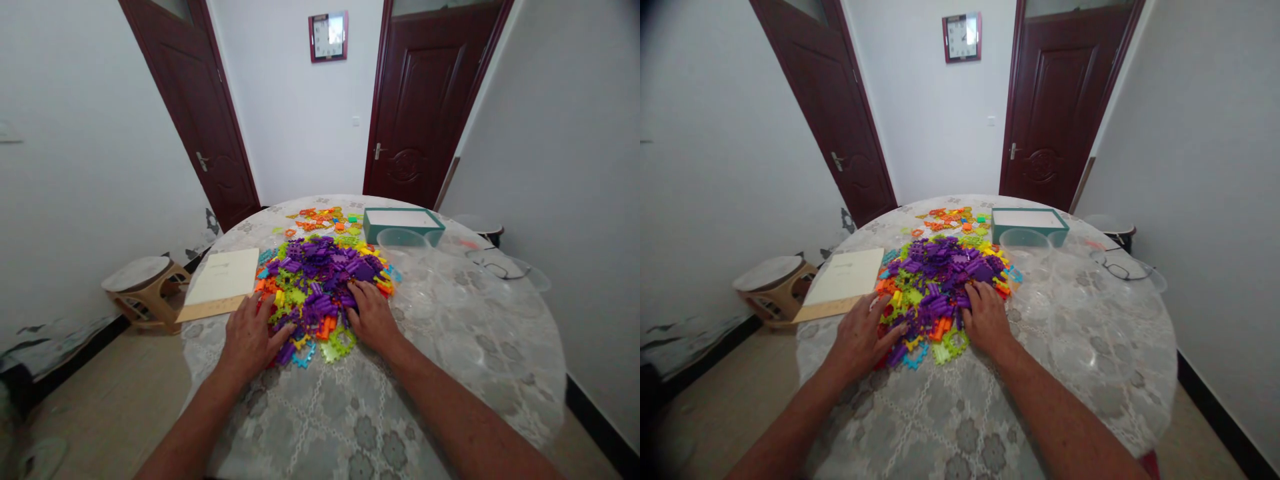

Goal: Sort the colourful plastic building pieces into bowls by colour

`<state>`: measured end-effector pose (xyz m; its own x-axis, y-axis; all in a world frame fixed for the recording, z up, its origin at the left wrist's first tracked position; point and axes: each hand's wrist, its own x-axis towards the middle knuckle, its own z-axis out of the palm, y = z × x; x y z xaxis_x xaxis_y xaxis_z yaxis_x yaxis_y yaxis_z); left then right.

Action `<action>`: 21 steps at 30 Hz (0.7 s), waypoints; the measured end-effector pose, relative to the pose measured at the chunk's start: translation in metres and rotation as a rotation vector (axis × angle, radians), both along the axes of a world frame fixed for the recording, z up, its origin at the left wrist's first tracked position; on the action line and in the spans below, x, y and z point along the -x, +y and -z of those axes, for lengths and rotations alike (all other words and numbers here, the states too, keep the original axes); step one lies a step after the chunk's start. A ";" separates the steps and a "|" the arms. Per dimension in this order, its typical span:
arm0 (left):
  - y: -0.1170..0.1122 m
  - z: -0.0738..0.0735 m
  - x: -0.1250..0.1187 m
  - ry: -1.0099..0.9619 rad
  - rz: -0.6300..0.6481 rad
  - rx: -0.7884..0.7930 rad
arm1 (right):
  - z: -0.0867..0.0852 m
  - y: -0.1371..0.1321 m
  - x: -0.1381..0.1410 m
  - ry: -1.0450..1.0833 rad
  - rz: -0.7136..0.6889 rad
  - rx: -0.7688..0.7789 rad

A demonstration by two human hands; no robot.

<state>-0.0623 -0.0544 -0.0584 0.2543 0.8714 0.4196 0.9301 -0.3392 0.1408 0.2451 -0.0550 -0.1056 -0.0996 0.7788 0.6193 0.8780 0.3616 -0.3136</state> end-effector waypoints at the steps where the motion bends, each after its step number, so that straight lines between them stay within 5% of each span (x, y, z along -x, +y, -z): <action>1: -0.006 0.005 0.003 -0.005 -0.014 0.052 | -0.001 -0.001 0.002 0.005 -0.019 -0.011; 5: -0.020 0.026 -0.005 -0.038 -0.026 0.160 | -0.011 -0.012 0.014 -0.033 -0.195 -0.011; 10: -0.020 0.042 -0.027 -0.096 0.045 0.102 | -0.019 -0.024 0.021 -0.147 -0.308 0.069; 21: 0.015 0.024 -0.067 -0.247 0.111 -0.107 | -0.001 0.005 0.014 -0.044 -0.022 -0.020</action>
<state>0.0051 -0.0391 -0.0828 0.2245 0.7915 0.5685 0.8285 -0.4621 0.3162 0.2308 -0.0502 -0.1045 -0.1445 0.7637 0.6292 0.8824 0.3872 -0.2673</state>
